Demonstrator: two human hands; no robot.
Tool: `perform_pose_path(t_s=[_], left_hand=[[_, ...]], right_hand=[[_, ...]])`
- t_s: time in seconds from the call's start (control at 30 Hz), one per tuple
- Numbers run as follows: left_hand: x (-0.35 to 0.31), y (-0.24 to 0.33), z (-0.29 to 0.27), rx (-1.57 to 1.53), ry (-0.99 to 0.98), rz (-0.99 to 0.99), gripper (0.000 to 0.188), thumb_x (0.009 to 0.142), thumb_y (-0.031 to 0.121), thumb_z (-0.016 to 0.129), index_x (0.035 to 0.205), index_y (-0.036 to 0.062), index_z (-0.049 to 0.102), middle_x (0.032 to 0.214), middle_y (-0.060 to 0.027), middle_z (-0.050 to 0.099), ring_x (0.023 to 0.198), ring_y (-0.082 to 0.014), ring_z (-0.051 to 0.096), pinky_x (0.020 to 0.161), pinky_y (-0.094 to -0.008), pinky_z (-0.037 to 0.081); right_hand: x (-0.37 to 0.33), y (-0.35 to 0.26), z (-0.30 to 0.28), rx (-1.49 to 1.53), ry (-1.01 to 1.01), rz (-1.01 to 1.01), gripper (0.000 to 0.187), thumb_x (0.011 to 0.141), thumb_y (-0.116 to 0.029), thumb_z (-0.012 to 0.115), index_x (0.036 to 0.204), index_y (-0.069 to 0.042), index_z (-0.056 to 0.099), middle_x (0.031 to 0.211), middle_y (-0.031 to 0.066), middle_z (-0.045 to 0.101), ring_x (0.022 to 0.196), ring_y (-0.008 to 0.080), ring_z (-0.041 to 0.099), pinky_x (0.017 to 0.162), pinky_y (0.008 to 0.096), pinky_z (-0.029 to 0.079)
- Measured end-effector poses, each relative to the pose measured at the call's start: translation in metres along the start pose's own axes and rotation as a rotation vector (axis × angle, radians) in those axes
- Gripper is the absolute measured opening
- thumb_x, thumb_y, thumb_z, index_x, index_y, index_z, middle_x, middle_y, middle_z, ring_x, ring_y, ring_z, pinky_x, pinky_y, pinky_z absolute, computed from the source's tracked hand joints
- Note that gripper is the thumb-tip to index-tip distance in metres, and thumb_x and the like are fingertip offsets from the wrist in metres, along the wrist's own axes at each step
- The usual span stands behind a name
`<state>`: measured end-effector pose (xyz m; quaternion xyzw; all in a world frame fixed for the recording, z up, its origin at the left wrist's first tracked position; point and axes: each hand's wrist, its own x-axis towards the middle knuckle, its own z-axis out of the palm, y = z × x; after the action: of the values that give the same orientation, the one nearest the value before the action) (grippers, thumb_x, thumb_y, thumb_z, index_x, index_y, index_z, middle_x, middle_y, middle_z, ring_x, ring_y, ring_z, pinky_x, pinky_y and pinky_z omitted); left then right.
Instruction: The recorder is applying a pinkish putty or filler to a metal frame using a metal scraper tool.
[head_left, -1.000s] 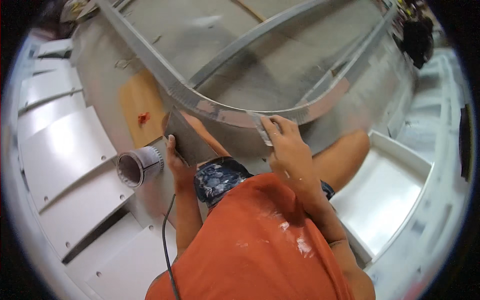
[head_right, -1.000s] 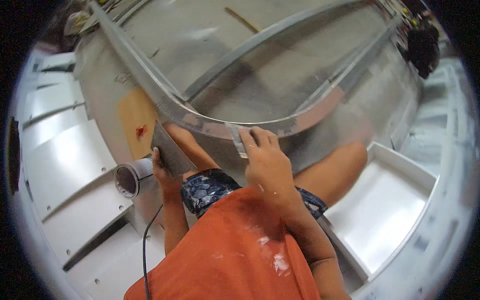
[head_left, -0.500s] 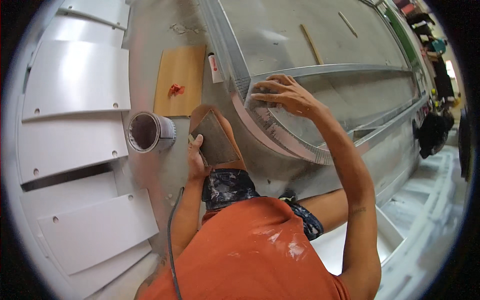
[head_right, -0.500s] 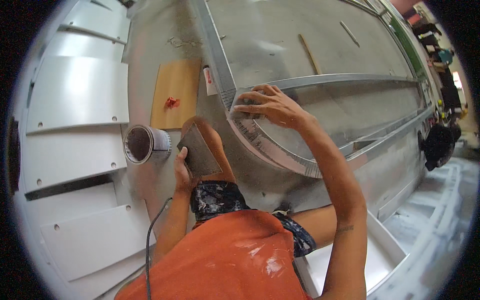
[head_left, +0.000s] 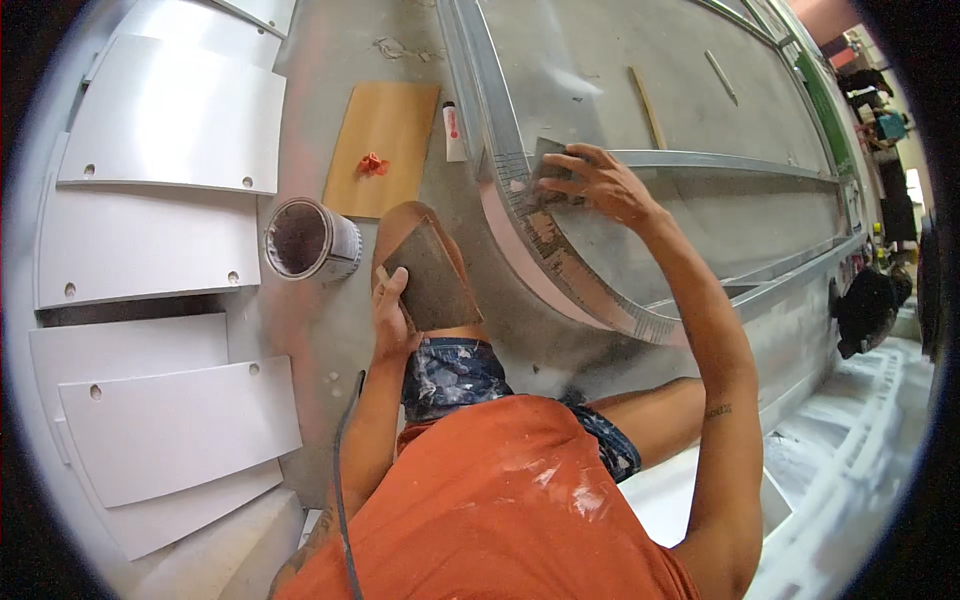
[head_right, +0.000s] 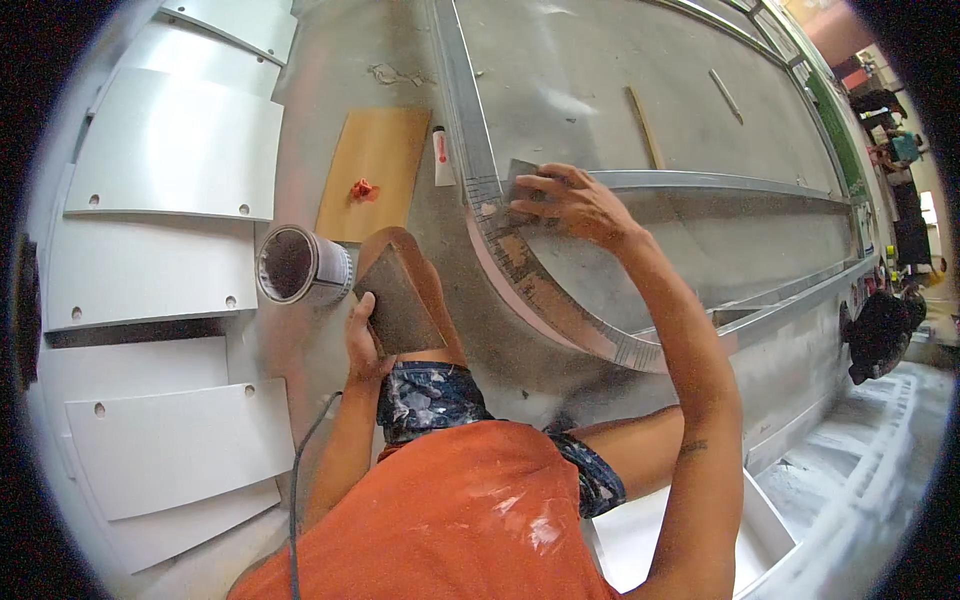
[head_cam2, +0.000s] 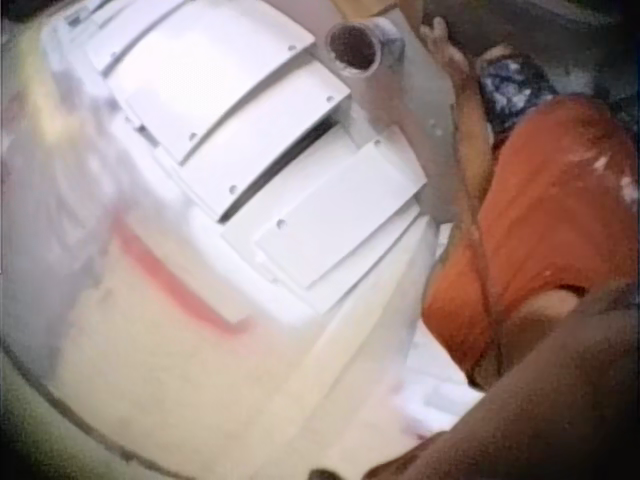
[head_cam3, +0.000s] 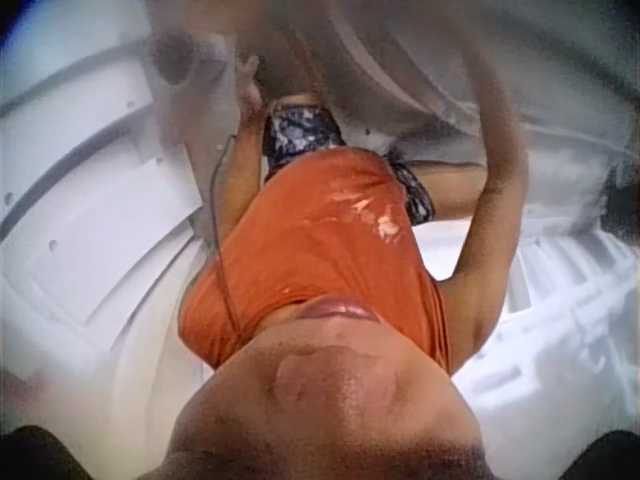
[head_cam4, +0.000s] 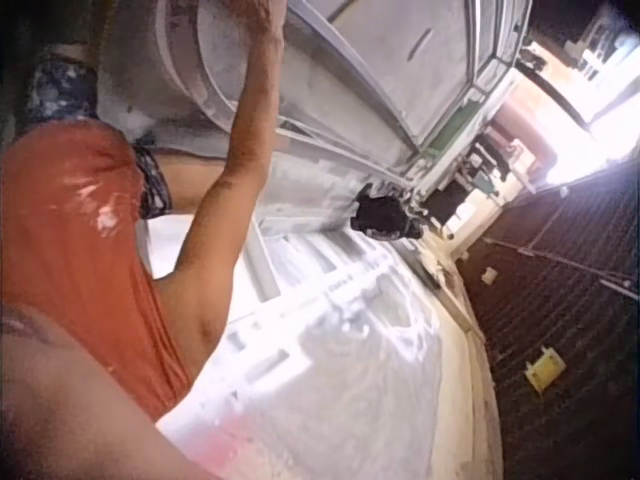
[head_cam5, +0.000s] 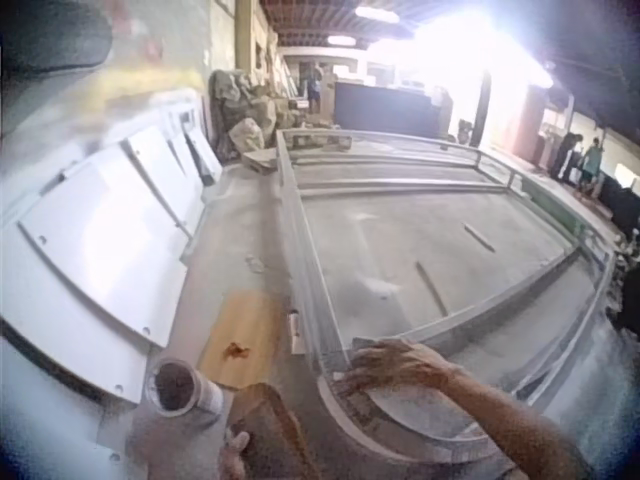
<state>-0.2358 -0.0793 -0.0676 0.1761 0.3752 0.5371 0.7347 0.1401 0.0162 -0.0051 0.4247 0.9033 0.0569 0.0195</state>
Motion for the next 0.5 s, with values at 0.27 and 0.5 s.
perform_pose_path(t_s=[0.27,0.5], left_hand=[[-0.001,-0.001,0.001,-0.087,-0.055,0.013,0.040,0.095,0.025,0.054,0.126,-0.0008,0.051,0.119,-0.0150,0.062,0.107,-0.0278,0.062,0.095,-0.0428,0.050],[0.007,0.000,0.007,-0.093,-0.022,-0.035,0.041,0.095,0.025,0.054,0.128,-0.0001,0.050,0.121,-0.0138,0.062,0.109,-0.0275,0.061,0.097,-0.0423,0.049]], right_hand=[[0.007,-0.006,-0.035,0.201,0.128,0.054,0.064,0.075,0.002,0.060,0.126,-0.036,0.062,0.146,-0.0072,0.046,0.134,0.0241,0.039,0.116,0.0406,0.029],[0.008,-0.023,-0.001,0.108,0.079,0.098,0.066,0.078,-0.004,0.060,0.132,-0.041,0.054,0.145,-0.0079,0.046,0.134,0.0240,0.039,0.114,0.0413,0.031]])
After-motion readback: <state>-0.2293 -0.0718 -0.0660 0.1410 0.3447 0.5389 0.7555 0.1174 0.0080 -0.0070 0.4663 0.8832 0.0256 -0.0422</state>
